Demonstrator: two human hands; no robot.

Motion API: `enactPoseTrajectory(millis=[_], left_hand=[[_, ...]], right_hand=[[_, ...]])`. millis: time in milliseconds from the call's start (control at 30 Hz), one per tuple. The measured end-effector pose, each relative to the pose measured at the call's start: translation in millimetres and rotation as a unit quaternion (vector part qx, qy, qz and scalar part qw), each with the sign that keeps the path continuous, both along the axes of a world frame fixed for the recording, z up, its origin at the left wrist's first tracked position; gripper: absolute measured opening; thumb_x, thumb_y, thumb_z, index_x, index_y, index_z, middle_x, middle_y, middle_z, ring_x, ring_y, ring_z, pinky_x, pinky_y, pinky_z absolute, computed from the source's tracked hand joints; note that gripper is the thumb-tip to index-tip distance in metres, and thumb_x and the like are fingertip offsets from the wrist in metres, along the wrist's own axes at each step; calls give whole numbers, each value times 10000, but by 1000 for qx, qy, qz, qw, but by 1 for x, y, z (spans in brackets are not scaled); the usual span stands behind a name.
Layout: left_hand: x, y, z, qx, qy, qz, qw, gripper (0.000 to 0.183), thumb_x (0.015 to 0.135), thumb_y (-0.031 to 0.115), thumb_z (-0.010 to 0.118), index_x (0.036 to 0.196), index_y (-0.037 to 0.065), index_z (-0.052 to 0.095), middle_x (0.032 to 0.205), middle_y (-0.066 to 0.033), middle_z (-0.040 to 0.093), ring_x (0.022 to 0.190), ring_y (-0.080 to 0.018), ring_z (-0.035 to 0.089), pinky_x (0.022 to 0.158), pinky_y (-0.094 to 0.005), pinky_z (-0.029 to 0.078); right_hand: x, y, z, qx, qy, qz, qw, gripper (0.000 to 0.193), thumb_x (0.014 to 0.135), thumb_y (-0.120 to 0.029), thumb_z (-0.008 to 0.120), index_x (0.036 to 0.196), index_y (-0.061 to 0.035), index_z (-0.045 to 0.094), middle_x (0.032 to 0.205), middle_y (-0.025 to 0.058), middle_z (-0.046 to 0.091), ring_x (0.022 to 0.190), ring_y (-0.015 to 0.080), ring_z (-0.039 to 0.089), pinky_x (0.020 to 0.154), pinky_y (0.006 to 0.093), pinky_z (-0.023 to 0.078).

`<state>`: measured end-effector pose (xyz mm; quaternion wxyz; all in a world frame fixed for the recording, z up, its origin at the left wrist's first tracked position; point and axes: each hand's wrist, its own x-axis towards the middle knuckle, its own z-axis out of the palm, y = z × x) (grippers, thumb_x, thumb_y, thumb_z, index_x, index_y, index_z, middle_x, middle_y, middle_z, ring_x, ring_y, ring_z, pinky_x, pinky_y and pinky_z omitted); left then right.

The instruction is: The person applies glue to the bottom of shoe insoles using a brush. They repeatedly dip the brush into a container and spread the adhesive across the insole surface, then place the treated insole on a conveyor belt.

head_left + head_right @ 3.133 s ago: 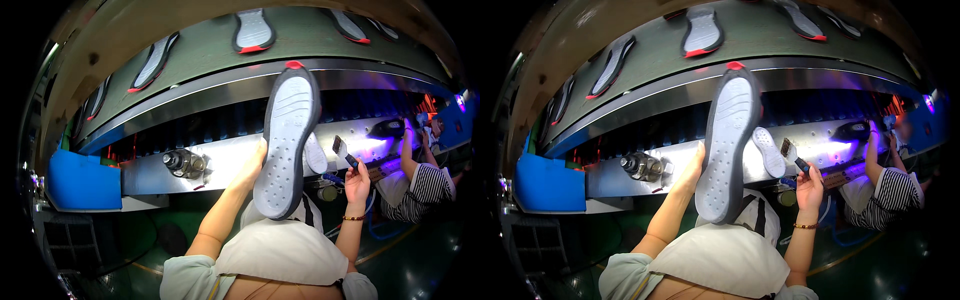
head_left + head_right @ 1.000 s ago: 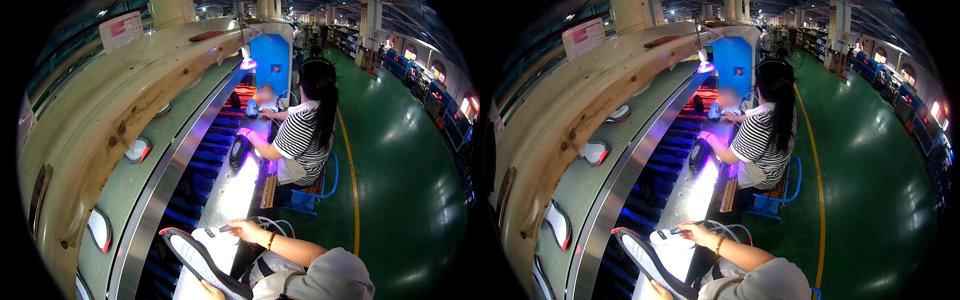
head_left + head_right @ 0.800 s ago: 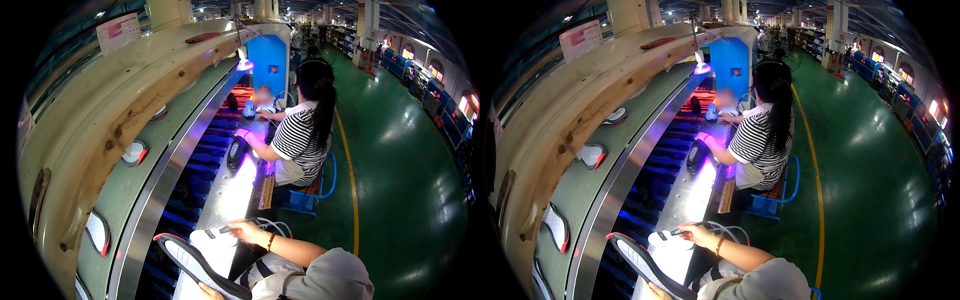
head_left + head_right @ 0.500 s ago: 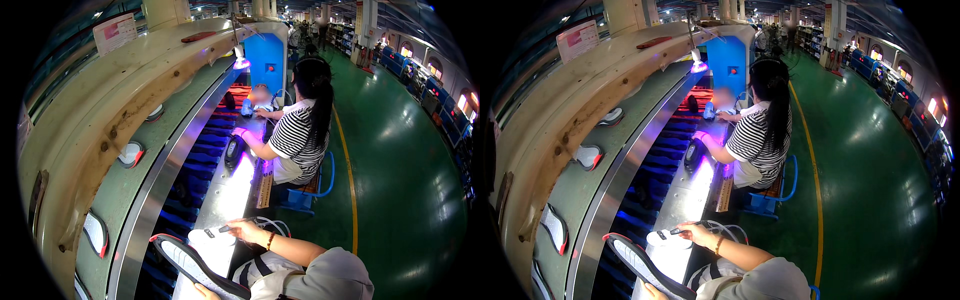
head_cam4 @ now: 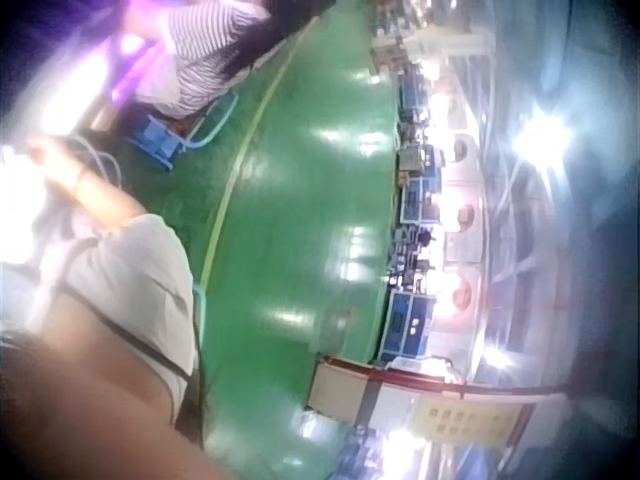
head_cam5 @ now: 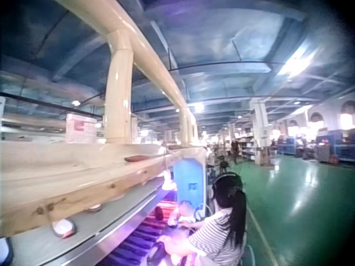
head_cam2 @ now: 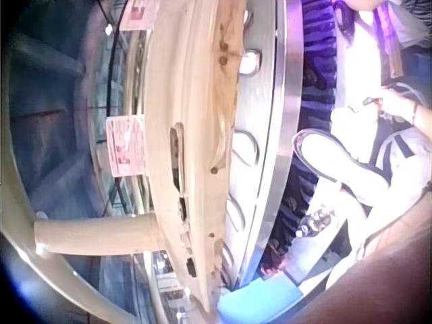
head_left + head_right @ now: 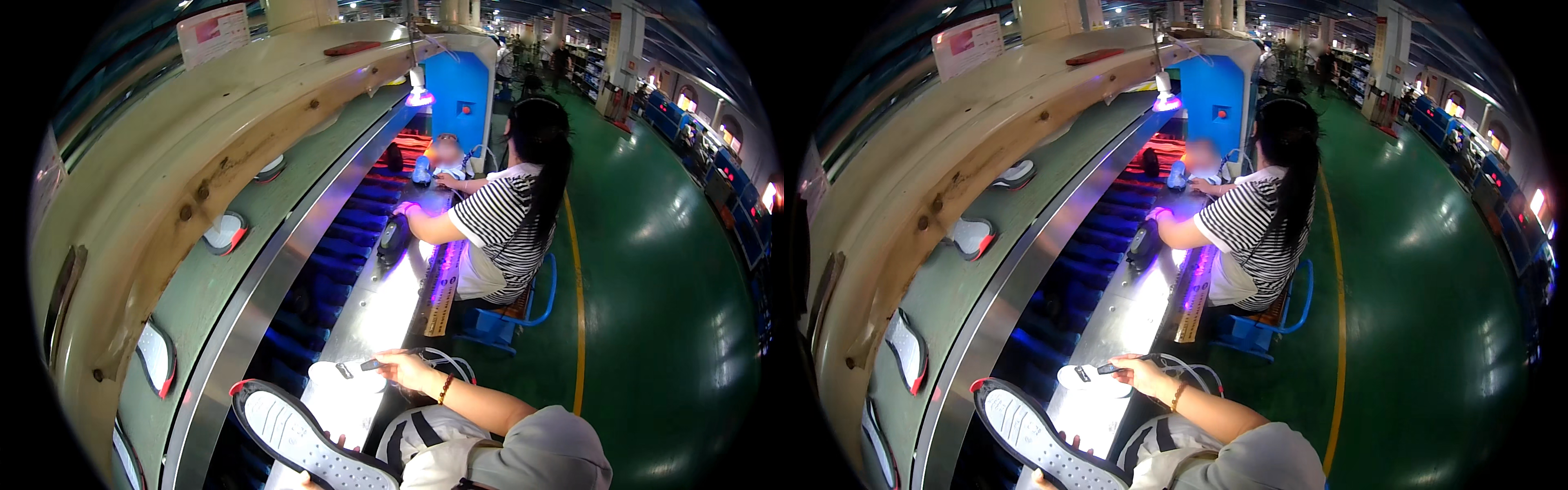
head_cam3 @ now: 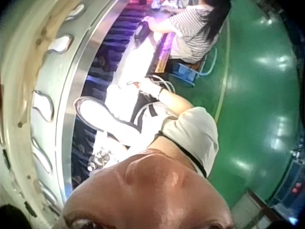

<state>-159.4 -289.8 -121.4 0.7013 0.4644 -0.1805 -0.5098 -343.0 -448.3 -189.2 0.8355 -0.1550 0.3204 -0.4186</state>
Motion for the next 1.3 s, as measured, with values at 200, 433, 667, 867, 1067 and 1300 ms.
enactPoseTrajectory(millis=[200, 433, 667, 867, 1067, 1300], left_hand=[[1, 8, 16, -73, 101, 9, 992, 736, 772, 638, 283, 1241, 71, 290, 1014, -150, 519, 847, -251, 539, 746, -359, 448], [36, 3, 10, -140, 94, 17, 986, 832, 727, 717, 255, 1300, 113, 229, 1071, -132, 507, 876, -239, 543, 760, -359, 457], [33, -6, 25, -170, 28, 103, 980, 843, 715, 727, 257, 1318, 141, 204, 1170, -136, 446, 972, -268, 512, 844, -383, 418], [41, -10, 22, -197, 120, 155, 960, 808, 747, 691, 264, 1301, 103, 261, 1266, -95, 385, 1118, -284, 405, 947, -416, 314], [25, -40, 24, 17, 168, 170, 971, 739, 766, 671, 272, 1234, 107, 363, 1149, -80, 463, 1023, -240, 449, 890, -381, 359], [12, -38, 17, -103, 295, 66, 948, 782, 762, 687, 211, 1249, 89, 341, 1151, -103, 474, 1002, -245, 495, 837, -383, 424]], right_hand=[[7, -2, 16, -36, -22, 63, 997, 184, 813, -62, 524, 986, -5, 548, 958, 108, 583, 779, 161, 581, 713, 260, 480], [24, -2, 44, -79, -94, 157, 980, 207, 768, 13, 563, 973, -17, 551, 978, 115, 572, 831, 161, 574, 745, 263, 475], [41, -3, 59, -149, -84, 212, 962, 197, 741, -1, 604, 932, -23, 566, 859, 69, 588, 757, 132, 582, 697, 219, 469], [48, -5, 100, -206, -56, 240, 947, 161, 704, -19, 618, 863, 4, 612, 835, 87, 617, 791, 130, 583, 747, 239, 457], [75, -11, 111, -292, -22, 275, 916, 169, 695, 46, 562, 859, 27, 596, 882, 145, 609, 827, 174, 583, 786, 284, 449], [105, -27, 107, -247, -7, 216, 945, 137, 725, 28, 582, 862, 35, 582, 839, 120, 615, 767, 148, 588, 746, 246, 463]])
